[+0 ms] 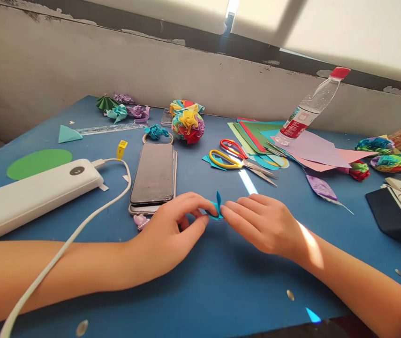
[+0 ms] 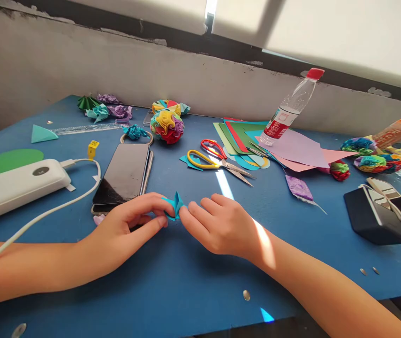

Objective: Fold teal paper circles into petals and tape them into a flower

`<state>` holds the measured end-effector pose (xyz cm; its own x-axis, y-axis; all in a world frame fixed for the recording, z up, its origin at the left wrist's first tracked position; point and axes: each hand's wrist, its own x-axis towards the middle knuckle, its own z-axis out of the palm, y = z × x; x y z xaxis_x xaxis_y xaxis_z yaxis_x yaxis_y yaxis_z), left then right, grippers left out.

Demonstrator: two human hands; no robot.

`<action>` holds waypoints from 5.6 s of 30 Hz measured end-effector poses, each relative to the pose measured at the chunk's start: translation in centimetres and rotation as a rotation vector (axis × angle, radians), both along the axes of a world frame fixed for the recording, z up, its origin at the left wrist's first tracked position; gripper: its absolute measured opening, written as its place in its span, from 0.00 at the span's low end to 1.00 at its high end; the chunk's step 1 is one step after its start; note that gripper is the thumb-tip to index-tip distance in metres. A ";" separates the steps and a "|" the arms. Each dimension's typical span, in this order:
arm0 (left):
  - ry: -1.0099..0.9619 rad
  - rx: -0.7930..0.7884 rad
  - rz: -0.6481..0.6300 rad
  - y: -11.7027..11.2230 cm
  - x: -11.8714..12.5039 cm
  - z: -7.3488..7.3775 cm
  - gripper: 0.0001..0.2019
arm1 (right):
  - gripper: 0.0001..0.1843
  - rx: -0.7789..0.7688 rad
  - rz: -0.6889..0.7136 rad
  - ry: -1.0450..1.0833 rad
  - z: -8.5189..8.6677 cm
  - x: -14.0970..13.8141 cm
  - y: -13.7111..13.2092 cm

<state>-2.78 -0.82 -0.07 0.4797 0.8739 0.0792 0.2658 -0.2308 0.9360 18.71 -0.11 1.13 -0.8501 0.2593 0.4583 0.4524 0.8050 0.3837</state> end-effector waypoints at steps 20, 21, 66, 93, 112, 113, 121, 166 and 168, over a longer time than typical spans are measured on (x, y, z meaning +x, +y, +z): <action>0.119 0.687 0.005 -0.8 -0.6 0.3 0.10 | 0.06 -0.280 0.072 0.116 -0.3 -1.0 -1.3; 0.117 0.683 -0.015 -0.7 -0.6 0.3 0.10 | 0.07 -0.283 0.070 0.116 -0.2 -1.1 -1.3; 0.524 1.316 -0.263 0.6 -0.6 -0.2 0.10 | 0.19 -0.454 -0.269 -0.035 -0.4 2.0 2.8; 0.481 1.080 -0.291 0.6 -0.5 -1.2 0.11 | 0.14 -0.406 -0.325 -0.030 -1.4 1.5 3.1; 0.556 1.100 -0.306 0.5 -0.5 -1.3 0.09 | 0.18 -0.219 -0.389 -0.425 1.8 -12.6 17.2; 0.570 1.112 -0.312 0.6 -0.6 -1.3 0.08 | 0.16 -0.238 -0.390 -0.440 1.7 -12.7 17.6; 0.584 1.126 -0.312 0.6 -0.7 -1.9 0.05 | 0.13 -0.303 -0.322 -0.473 1.2 -11.4 17.4; 0.386 1.376 0.080 1.2 -1.2 0.3 0.11 | 0.11 0.496 -0.067 0.017 0.3 1.8 1.9; 0.411 1.327 0.027 1.1 -1.0 0.1 0.07 | 0.09 0.521 -0.042 0.000 0.4 1.4 1.4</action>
<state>-3.80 0.29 0.01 0.6550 0.2667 0.7070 0.4846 -0.8661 -0.1223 20.14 1.26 1.56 -0.8439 0.0303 0.5356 0.4800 0.4886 0.7286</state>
